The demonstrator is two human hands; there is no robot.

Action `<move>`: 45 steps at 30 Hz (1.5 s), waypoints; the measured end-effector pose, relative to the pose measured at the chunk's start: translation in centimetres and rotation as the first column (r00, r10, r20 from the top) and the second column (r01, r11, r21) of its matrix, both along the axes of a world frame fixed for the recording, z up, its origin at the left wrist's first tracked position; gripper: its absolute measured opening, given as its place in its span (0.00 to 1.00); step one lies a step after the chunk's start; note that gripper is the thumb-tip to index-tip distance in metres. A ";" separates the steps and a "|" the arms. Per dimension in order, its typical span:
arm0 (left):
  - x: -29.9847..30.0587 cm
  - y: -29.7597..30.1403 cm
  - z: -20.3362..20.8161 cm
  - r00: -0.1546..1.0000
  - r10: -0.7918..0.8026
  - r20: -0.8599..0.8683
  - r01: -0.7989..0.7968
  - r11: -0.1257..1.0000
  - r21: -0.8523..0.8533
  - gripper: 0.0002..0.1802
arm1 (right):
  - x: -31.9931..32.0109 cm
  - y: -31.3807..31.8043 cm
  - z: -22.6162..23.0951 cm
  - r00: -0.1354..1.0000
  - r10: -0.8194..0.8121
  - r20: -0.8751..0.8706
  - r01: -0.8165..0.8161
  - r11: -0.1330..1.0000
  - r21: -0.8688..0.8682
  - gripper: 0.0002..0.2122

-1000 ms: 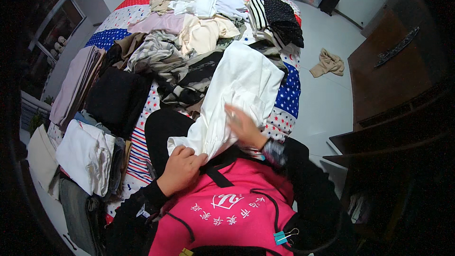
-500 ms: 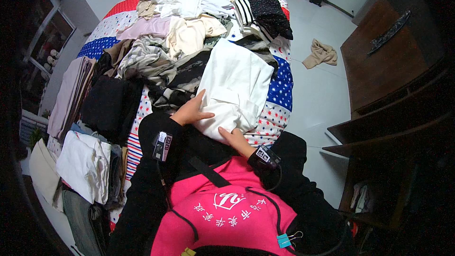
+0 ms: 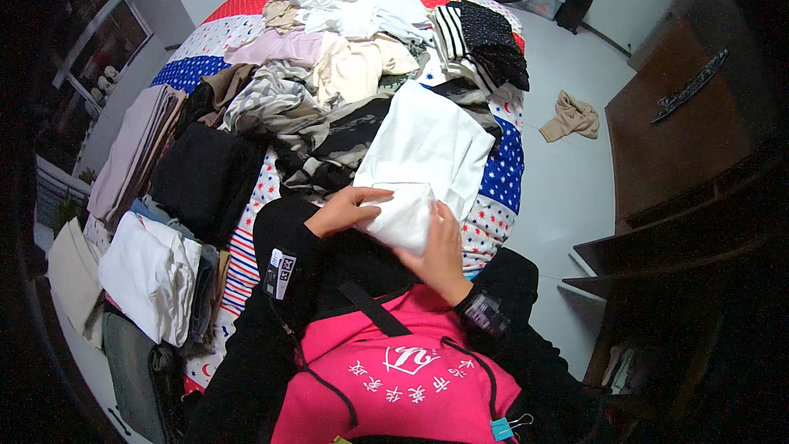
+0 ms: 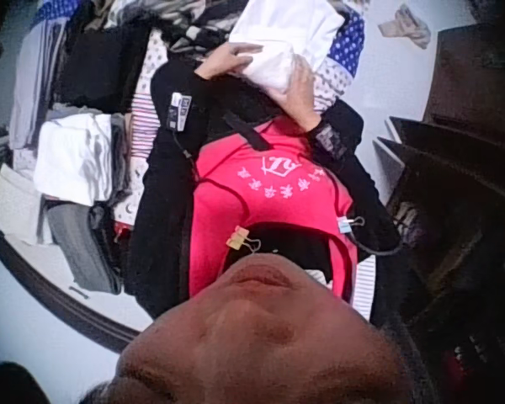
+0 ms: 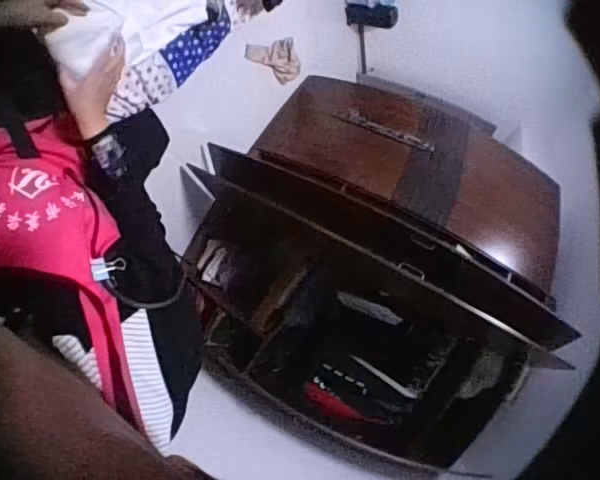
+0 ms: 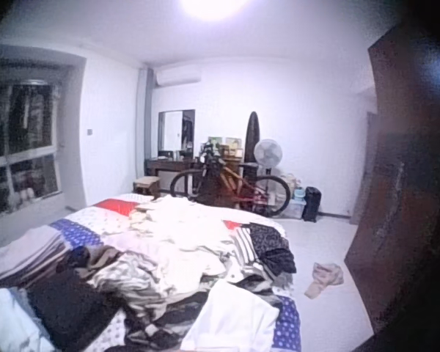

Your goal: The person sits on a bed and folds various garments one by one, including t-shirts, pants, and patterned tops. Each item is smoothed, folded into a compact rectangle, and placed on a growing stack on the bed.

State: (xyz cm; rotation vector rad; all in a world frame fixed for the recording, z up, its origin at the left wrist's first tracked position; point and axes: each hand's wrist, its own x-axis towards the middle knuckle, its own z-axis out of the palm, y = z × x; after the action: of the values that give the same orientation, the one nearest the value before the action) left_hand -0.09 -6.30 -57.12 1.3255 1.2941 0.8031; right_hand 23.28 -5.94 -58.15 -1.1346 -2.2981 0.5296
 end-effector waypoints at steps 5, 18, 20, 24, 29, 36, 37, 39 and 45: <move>0.2 0.1 0.3 0.996 0.025 0.090 -0.014 0.992 -0.124 0.18 | -2.6 -0.3 0.2 0.936 0.184 0.300 -0.175 0.983 -0.058 0.31; -2.4 2.3 -0.4 0.685 0.619 0.384 -0.706 0.695 0.137 0.09 | -0.3 10.1 1.3 0.903 0.429 0.008 -0.401 0.850 -0.341 0.10; -2.5 2.6 -0.9 0.673 0.615 0.412 -0.719 0.674 0.167 0.10 | -1.1 17.2 1.1 0.942 0.336 0.003 -0.303 0.854 -0.423 0.07; -2.5 3.2 -2.4 0.729 0.638 0.249 -0.674 0.732 0.098 0.11 | -1.9 25.8 -2.2 0.969 -0.186 -0.162 0.129 0.941 -0.312 0.18; -2.6 3.7 -3.7 0.799 0.583 0.149 -0.584 0.811 -0.043 0.14 | 0.0 24.0 -6.2 0.985 -0.160 0.059 0.166 0.824 -0.542 0.27; -2.2 2.9 -3.2 0.986 0.015 0.164 0.048 0.926 -0.374 0.22 | -0.3 17.8 -3.7 0.897 -0.378 -0.231 -0.209 0.097 -0.973 0.24; -2.0 2.8 -3.2 0.992 -0.068 0.110 0.108 0.906 -0.408 0.26 | -0.7 16.8 -3.4 0.847 -0.446 -0.289 -0.279 0.088 -0.956 0.22; -1.4 2.4 -3.1 0.988 -0.156 0.002 0.144 0.909 -0.391 0.29 | -1.0 14.9 -2.2 0.735 -0.521 -0.434 -0.484 0.045 -0.874 0.22; 2.5 0.2 -0.8 0.946 -0.082 0.314 0.127 0.984 -0.125 0.30 | -1.2 7.2 3.9 0.498 -0.531 -0.685 -0.789 0.049 -0.612 0.24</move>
State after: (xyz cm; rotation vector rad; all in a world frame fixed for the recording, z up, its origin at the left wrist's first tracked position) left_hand 2.44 -6.14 -57.93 1.0947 1.0059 0.7908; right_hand 22.07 1.24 -54.26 -0.5566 -0.6737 2.5006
